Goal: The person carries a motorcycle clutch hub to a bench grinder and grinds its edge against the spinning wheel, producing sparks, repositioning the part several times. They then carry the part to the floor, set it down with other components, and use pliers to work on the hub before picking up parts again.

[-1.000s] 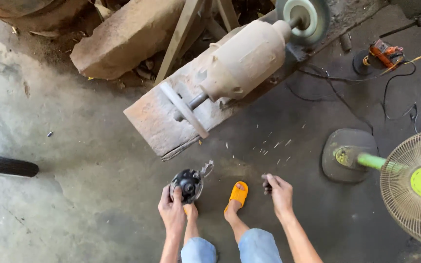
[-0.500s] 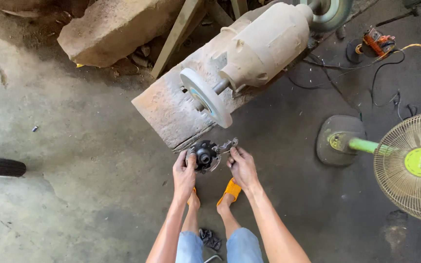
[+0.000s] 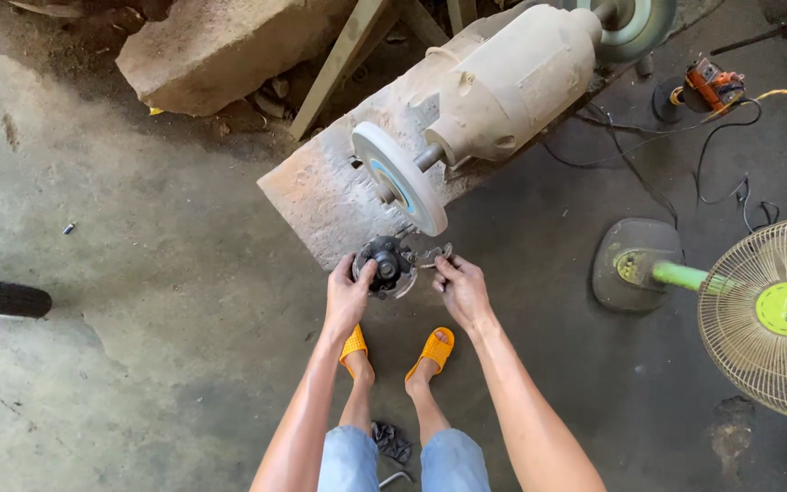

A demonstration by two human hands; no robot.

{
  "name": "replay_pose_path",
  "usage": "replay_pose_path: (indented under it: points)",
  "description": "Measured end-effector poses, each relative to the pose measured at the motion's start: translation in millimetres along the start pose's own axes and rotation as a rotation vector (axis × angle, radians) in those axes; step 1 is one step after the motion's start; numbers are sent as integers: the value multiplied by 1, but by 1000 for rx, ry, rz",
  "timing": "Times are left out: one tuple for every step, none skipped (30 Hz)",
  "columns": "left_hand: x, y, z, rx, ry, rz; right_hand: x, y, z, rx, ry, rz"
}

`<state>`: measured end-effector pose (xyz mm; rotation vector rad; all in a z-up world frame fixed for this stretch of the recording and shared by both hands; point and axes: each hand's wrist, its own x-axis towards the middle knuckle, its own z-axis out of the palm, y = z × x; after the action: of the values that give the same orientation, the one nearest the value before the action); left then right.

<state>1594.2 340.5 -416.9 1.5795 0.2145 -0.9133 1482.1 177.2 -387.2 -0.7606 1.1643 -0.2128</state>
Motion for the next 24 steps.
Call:
replay_pose_path:
  points:
    - [0,5,-2,15,1,-2,-1,-2,4,6,10,8]
    - [1,6,-1,15,2,-1,2,-2,5,5,9,9]
    - [3,6,-1,21,7,4,4,-2,6,19,23,8]
    - [5,6,-2,26,12,10,7,0,7,32,37,7]
    - [3,12,0,27,14,9,9,0,7,32,35,9]
    - [2,18,1,35,15,-1,11,1,7,38,36,4]
    - [1,24,2,43,17,-11,13,2,7,44,38,0]
    - [5,20,2,42,20,-13,11,-2,10,42,36,2]
    - [9,17,2,75,26,-3,9,-5,13,40,39,4]
    - [14,13,2,109,33,7,7,-9,17,38,42,6]
    - [18,6,2,109,36,5,9,-8,16,37,40,8]
    - [22,0,2,125,48,7,11,-6,16,32,47,0]
    - [27,-6,2,143,59,9,12,-5,16,29,55,-8]
    - [27,-5,3,144,61,8,12,-7,18,29,54,-7]
    - [27,-5,4,147,77,0,12,-8,19,30,68,-28]
    - [27,-4,6,151,92,-8,12,-9,21,32,82,-49]
    - [26,-2,8,151,94,-8,15,-8,20,32,80,-49]
    - [25,0,10,140,106,5,17,-7,18,22,86,-58]
    - [24,1,12,129,120,18,19,-6,17,11,91,-67]
    - [21,7,12,128,122,18,20,-7,19,10,88,-66]
    - [17,12,12,140,119,23,19,-7,20,4,91,-84]
    - [13,16,13,151,115,27,18,-7,21,-1,93,-103]
    - [14,14,13,150,117,24,15,-9,23,-3,93,-100]
    - [14,12,12,159,121,15,13,-10,25,-11,95,-108]
